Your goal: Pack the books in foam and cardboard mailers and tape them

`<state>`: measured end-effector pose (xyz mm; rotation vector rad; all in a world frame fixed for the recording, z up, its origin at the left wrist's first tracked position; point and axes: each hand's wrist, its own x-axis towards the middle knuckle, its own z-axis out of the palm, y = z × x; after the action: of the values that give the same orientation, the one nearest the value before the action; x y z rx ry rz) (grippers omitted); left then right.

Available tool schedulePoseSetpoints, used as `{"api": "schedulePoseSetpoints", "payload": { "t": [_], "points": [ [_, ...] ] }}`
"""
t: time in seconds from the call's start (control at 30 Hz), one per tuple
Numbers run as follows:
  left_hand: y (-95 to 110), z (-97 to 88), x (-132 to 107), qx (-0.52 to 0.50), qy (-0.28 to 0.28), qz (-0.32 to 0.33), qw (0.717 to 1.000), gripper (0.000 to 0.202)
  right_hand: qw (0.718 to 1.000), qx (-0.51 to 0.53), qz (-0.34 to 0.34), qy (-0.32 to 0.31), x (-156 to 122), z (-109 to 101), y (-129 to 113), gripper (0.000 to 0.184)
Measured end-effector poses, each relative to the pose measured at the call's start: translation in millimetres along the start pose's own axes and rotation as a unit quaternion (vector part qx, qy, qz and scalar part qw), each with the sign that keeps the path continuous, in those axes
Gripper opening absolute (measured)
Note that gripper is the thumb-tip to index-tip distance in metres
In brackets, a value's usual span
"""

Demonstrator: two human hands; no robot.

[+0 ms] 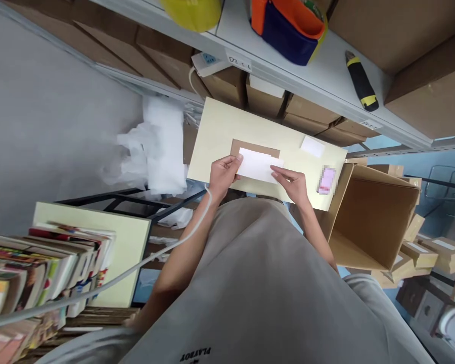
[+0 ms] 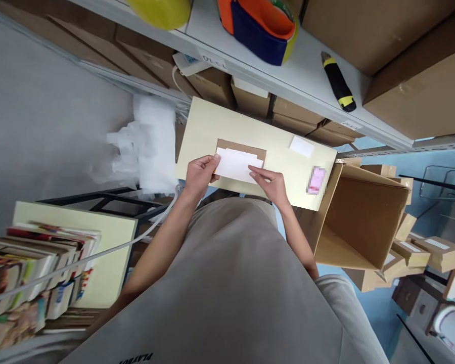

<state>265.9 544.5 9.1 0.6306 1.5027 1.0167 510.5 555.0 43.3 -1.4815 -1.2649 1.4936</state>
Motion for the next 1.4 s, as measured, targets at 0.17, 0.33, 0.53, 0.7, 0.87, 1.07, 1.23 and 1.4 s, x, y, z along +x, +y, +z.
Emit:
{"api": "schedulePoseSetpoints", "payload": {
  "t": [0.17, 0.33, 0.53, 0.7, 0.87, 1.07, 1.23, 1.4],
  "points": [
    [18.4, 3.4, -18.5, -0.048, -0.100, -0.027, 0.993, 0.062, 0.996, 0.019, -0.008, 0.081, -1.2, 27.3, -1.8, 0.041],
    [39.0, 14.0, -26.4, -0.052, -0.105, 0.002, 0.993, 0.058, 0.999, -0.007, -0.032, 0.042, -12.1, 38.8, -13.2, 0.040],
    [57.0, 21.3, -23.5, -0.031, -0.052, 0.055, 0.997, 0.055, 0.999, 0.009, -0.039, -0.017, -23.5, 37.6, -22.7, 0.036],
    [52.4, 19.7, -27.2, -0.035, -0.095, 0.046, 0.994, 0.038, 0.999, 0.023, -0.030, 0.028, -22.4, 32.2, -20.6, 0.033],
    [48.5, 17.3, -29.8, -0.032, -0.124, 0.059, 0.990, 0.031, 0.998, 0.012, -0.043, 0.043, -18.3, 24.4, -21.8, 0.032],
    [52.6, 21.0, -29.6, -0.004, -0.126, 0.083, 0.988, 0.036, 0.998, 0.029, -0.039, 0.031, -15.0, 23.0, -21.4, 0.031],
    [46.0, 20.2, -27.1, 0.010, -0.122, 0.113, 0.986, 0.035, 0.999, 0.016, -0.029, 0.035, -13.2, 25.6, -16.8, 0.035],
    [41.1, 16.1, -27.1, 0.024, -0.128, 0.161, 0.978, 0.031, 1.000, 0.023, 0.003, -0.002, -15.3, 32.9, -16.9, 0.047]
  ]
}}
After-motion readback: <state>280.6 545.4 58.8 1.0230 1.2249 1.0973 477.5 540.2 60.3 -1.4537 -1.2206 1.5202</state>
